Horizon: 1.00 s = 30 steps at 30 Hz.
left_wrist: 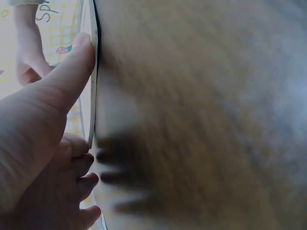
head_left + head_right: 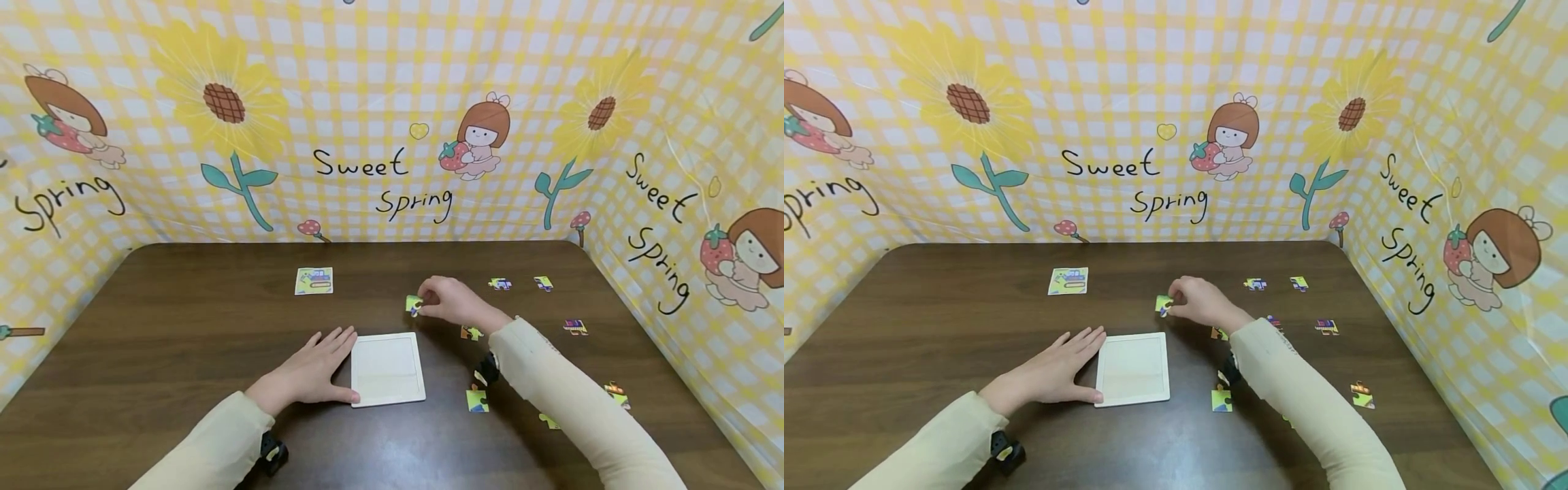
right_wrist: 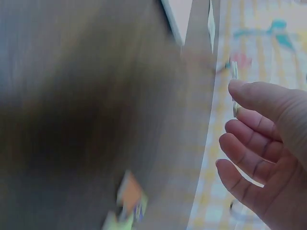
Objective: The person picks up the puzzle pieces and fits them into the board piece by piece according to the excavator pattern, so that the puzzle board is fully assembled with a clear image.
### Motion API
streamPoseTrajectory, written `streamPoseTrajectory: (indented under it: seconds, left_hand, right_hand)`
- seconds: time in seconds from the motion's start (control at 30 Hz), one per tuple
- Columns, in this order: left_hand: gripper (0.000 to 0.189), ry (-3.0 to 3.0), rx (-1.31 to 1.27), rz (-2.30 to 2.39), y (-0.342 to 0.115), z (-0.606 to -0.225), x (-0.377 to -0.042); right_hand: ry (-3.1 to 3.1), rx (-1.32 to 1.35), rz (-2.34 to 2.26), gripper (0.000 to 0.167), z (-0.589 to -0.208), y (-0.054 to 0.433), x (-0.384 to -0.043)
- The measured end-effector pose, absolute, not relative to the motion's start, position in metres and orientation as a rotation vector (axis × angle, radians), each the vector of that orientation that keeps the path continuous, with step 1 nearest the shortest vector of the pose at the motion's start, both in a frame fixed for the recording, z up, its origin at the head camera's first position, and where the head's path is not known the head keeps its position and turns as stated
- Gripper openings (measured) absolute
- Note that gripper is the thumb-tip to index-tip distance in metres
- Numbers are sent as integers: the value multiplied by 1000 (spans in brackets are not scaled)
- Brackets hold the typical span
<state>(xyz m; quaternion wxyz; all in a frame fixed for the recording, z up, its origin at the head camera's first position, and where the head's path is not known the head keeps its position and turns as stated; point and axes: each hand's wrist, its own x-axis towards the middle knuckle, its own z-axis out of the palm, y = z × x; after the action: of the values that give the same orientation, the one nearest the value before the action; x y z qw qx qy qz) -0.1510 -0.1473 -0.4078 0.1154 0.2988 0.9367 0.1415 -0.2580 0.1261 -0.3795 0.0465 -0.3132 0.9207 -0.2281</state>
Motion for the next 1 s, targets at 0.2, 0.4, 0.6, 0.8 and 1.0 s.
streamPoseTrajectory:
  seconds: [0.2,0.4,0.6,0.8,1.0]
  left_hand:
    - [100,2736,848,400,-146,-407,-151]
    - [100,2742,848,380,-145,-407,-152]
    - [101,2739,847,385,-145,-407,-152]
    - [100,2733,840,376,-145,-406,-151]
    - [100,2732,842,387,-145,-406,-151]
  right_hand:
    - [2758,-1126,-617,21,-382,99,-233]
    - [2685,-1306,-552,17,-390,78,-217]
    - [2691,-1366,-478,19,-397,63,-209]
    - [2715,-1426,-411,17,-402,57,-208]
    - [2739,-1433,-399,17,-403,55,-208]
